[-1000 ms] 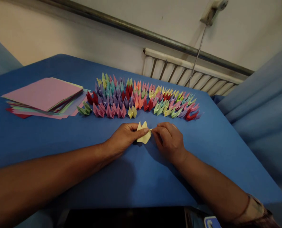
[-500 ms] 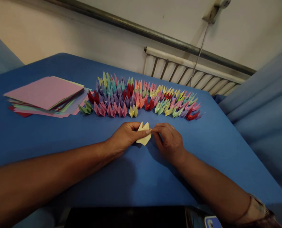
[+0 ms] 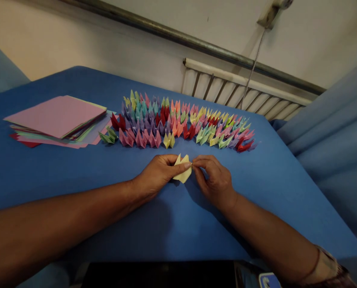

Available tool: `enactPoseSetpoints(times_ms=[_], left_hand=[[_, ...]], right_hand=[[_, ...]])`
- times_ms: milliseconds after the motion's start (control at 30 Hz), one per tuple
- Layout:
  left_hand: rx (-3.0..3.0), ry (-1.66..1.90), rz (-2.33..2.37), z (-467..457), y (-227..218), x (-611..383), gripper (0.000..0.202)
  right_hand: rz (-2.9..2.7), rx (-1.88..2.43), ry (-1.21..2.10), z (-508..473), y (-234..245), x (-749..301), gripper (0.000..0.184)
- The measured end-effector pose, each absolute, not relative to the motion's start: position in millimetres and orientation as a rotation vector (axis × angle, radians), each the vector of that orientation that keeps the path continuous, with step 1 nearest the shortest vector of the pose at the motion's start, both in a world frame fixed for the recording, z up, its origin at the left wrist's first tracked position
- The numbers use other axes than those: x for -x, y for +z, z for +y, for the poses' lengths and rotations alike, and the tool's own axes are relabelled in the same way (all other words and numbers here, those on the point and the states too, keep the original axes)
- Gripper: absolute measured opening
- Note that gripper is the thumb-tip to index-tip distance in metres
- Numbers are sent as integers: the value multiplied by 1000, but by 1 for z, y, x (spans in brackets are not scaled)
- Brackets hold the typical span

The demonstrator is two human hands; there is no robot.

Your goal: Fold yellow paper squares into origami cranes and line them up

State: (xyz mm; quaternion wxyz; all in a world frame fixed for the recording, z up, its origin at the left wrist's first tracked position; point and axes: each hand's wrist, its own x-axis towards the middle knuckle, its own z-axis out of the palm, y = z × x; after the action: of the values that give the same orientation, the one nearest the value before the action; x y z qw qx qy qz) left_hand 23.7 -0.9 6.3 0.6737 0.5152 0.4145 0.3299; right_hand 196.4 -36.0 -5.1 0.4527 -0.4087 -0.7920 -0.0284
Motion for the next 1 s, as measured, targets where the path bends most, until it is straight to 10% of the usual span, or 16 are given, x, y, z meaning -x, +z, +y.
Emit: enactPoseSetpoints(times_ms=[1000], left_hand=[[-1144,734,923,0,5,-22,31]], right_hand=[[-2039,1027,38,-35,-4,-198,10]])
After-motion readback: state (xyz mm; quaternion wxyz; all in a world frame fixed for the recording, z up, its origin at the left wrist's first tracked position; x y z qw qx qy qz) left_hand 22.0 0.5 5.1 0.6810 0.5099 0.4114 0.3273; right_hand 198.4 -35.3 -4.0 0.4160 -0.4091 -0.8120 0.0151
